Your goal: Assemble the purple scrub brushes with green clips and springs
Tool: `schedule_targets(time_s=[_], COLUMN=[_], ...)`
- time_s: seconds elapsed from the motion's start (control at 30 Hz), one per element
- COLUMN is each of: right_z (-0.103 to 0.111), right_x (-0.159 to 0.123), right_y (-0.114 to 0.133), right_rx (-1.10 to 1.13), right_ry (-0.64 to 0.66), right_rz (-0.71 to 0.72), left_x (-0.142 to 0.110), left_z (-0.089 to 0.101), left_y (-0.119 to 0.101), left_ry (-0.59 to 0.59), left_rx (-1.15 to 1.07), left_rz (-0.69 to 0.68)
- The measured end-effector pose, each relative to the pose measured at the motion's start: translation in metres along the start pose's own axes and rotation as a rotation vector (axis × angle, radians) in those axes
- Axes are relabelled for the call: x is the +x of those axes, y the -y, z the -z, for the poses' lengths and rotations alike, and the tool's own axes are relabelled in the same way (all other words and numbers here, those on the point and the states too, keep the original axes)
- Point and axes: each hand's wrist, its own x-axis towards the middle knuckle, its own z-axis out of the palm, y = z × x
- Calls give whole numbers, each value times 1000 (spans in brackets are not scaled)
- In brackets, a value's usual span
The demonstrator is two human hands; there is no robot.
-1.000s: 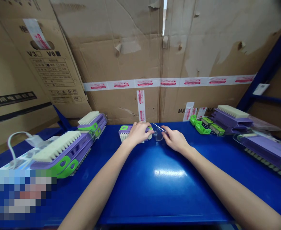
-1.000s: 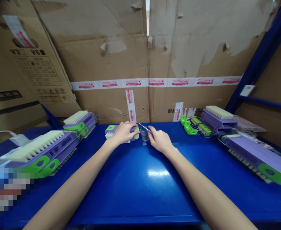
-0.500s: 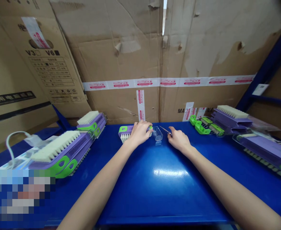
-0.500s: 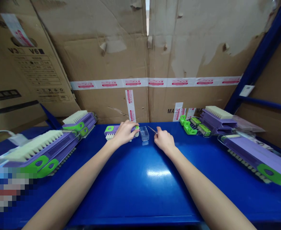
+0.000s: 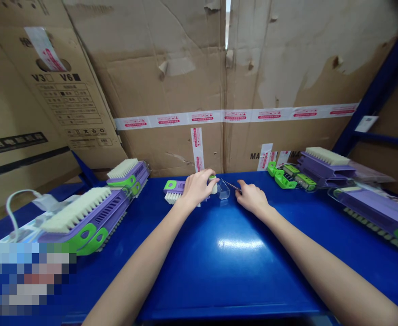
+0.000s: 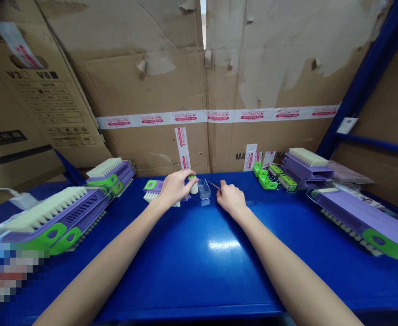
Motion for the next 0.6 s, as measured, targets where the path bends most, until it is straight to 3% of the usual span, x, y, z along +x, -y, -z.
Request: schedule_targets(time_s=[0.13,0.27,0.43,0.6], right_z=[1,1,2,1], right_x=[0,0,-3,-13], right_y=[0,0,5,23], right_rx=[7,2,35,225], right_ry=[7,-8,-201,-508], right_rz=[-8,-11,-17,359], left_x=[0,0,0,-2], left_z=[0,-2,-2,-2], left_y=[2,4,5,-6], left_ry=[-21,-141,-263,-326], left_rx=[-27,-34,-40,-91], left_rz=[29,14,56,55])
